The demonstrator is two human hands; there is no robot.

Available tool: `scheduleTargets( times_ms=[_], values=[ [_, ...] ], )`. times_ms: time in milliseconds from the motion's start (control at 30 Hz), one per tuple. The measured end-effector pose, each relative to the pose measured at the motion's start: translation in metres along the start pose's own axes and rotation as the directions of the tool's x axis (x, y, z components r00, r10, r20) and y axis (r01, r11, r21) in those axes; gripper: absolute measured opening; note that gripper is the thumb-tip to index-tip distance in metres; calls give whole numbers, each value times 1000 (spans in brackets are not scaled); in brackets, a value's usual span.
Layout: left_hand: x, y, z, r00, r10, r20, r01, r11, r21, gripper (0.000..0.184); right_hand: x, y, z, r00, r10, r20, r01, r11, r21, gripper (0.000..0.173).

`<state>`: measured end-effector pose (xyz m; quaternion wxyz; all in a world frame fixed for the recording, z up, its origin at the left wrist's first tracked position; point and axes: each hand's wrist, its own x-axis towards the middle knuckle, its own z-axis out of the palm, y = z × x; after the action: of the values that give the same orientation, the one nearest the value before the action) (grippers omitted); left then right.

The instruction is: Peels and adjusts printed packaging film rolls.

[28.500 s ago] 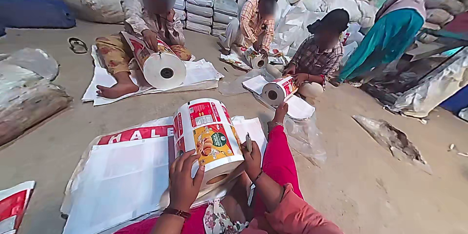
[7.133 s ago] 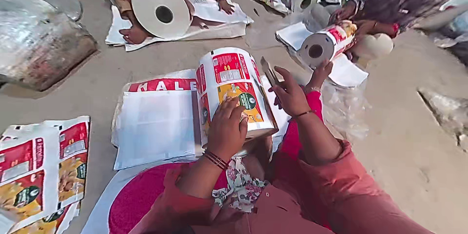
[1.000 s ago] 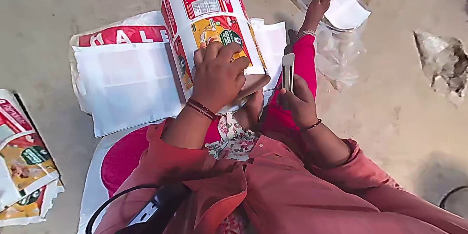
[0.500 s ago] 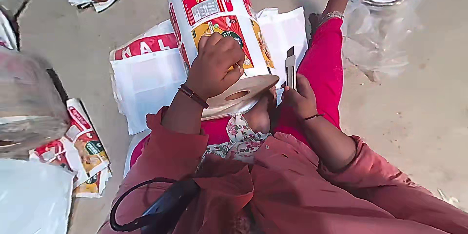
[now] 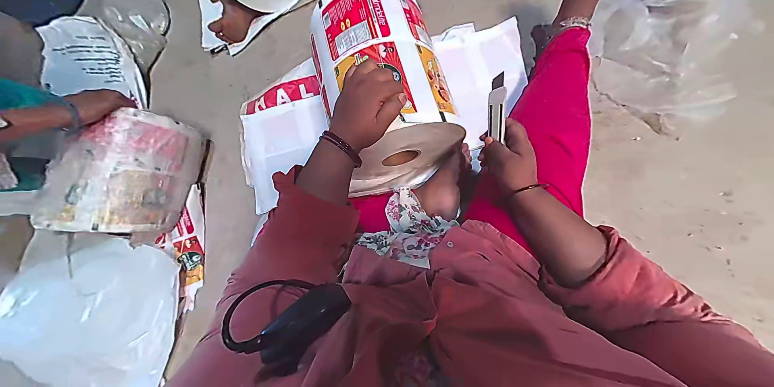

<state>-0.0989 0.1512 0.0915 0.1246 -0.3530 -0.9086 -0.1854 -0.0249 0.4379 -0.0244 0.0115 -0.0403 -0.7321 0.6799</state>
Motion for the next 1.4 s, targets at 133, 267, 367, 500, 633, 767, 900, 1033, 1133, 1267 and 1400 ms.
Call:
scheduleTargets(
  times_ms=[133, 267, 367, 500, 633, 767, 900, 1033, 1133, 1267, 1400],
  values=[
    [-1, 5, -2, 1000, -18, -13, 19, 995, 99, 53, -1, -2, 2, 1000, 9, 15, -9, 1000, 9, 39],
    [2, 7, -4, 997, -51, 64, 43, 991, 126, 55, -1, -3, 3, 1000, 23, 15, -23, 1000, 2, 38],
    [-4, 1, 0, 997, -13, -78, 14, 1000, 4, 55, -2, -2, 2, 1000, 28, 3, -28, 1000, -12, 38],
    [-9, 4, 2, 984, -66, -164, 51, 995, -91, 52, -1, 0, 0, 999, 45, -17, -46, 998, -52, 39],
    [0, 41, -11, 902, -429, -46, 431, 896, 108, 32, -2, -1, -2, 996, 81, -25, -83, 993, -86, 37],
    [1, 70, -18, 685, -722, -97, 728, 673, 130, 51, -3, 0, 0, 996, 82, -43, -85, 994, -71, 38],
    [-4, 69, -27, 630, -773, 71, 714, 613, 338, 50, -2, 0, 1, 997, 70, -24, -72, 994, -85, 37],
    [-16, 49, -31, 665, -745, 55, 734, 666, 134, 44, -4, -3, 2, 996, 87, -30, -89, 993, -78, 36],
    [-28, 28, -27, 621, -783, -46, 758, 614, -219, 42, -4, -3, -1, 994, 102, -41, -104, 993, -47, 36],
    [-28, 31, -28, 628, -777, -42, 761, 624, -179, 38, -2, -3, -2, 991, 124, -54, -126, 991, -37, 37],
    [-36, 54, -27, 669, -743, -35, 742, 670, -22, 30, -6, -7, -4, 997, 74, -34, -77, 991, -112, 46]
  ],
)
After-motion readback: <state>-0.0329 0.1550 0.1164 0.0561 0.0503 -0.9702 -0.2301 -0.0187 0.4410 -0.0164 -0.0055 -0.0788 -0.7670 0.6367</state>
